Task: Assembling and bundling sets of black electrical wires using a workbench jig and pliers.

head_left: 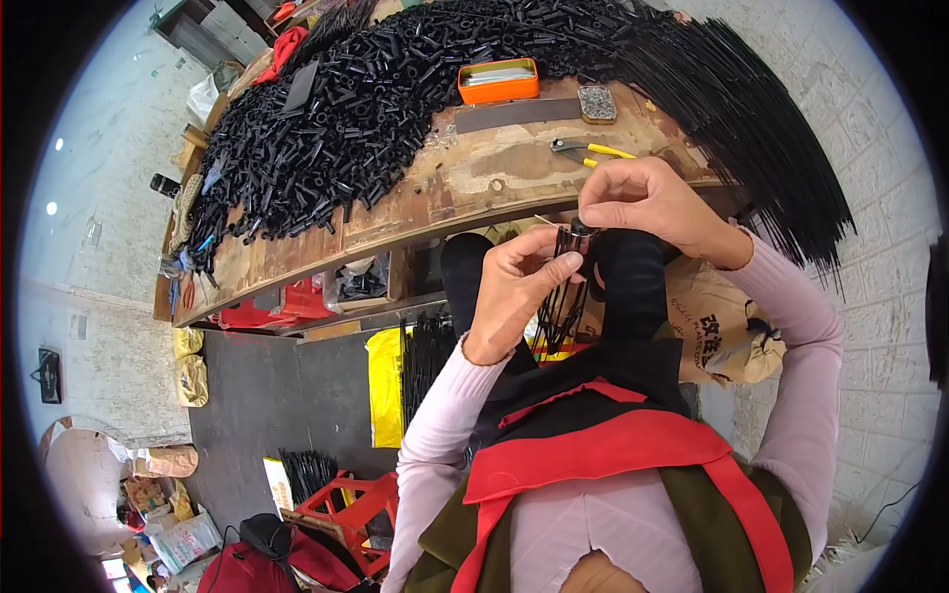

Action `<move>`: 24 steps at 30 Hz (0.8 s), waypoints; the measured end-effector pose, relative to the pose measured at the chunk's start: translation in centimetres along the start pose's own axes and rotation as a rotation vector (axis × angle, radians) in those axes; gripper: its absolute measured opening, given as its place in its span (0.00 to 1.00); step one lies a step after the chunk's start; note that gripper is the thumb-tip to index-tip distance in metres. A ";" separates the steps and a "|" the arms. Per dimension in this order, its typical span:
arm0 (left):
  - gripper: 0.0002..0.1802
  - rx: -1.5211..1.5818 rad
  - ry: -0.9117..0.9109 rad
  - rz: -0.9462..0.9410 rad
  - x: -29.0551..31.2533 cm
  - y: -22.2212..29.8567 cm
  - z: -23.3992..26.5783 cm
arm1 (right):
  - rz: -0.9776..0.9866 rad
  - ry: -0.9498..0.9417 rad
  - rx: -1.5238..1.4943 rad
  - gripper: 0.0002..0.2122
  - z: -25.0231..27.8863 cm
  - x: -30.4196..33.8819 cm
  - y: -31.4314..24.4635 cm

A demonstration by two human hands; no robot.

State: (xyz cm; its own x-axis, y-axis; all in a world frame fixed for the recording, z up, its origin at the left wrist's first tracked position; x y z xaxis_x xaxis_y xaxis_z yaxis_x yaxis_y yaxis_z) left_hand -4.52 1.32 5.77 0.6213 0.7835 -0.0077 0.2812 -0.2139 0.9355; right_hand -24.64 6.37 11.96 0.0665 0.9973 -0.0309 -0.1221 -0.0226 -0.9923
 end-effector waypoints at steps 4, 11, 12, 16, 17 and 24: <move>0.09 -0.022 -0.015 -0.033 0.1 0.2 -0.4 | 0.051 -0.044 -0.004 0.05 0.6 -0.1 0.3; 0.08 -0.010 0.020 -0.021 0.6 0.3 -0.6 | 0.200 -0.248 -0.011 0.01 1.9 -2.3 0.3; 0.08 -0.009 0.019 -0.017 0.7 0.4 -0.6 | 0.186 -0.274 0.008 0.01 1.9 -2.4 -0.1; 0.09 -0.030 0.041 -0.040 0.8 0.8 -0.5 | 0.289 -0.283 0.076 0.05 1.2 -2.6 -1.4; 0.09 -0.030 0.049 -0.044 0.9 1.0 -0.6 | 0.291 -0.290 0.075 0.05 1.0 -2.4 -1.8; 0.08 0.018 0.124 -0.034 1.7 1.0 -1.1 | 0.454 -0.116 0.186 0.10 -0.9 -0.6 -1.2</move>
State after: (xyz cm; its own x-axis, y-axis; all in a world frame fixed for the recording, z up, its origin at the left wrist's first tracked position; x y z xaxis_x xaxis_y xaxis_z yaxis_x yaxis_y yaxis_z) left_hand -4.01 3.09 7.13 0.5161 0.8565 0.0056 0.3144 -0.1955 0.9289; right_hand -23.63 5.72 13.04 -0.1433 0.8910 -0.4307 -0.2885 -0.4539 -0.8430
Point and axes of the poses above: each hand's wrist, its own x-axis away from the middle knuckle, its own z-axis out of the back of the hand, y = z × x, the point moved 1 cm from there along -x, towards the middle knuckle, and after that the axes turned 11 degrees about y, right-handed, at the moved point
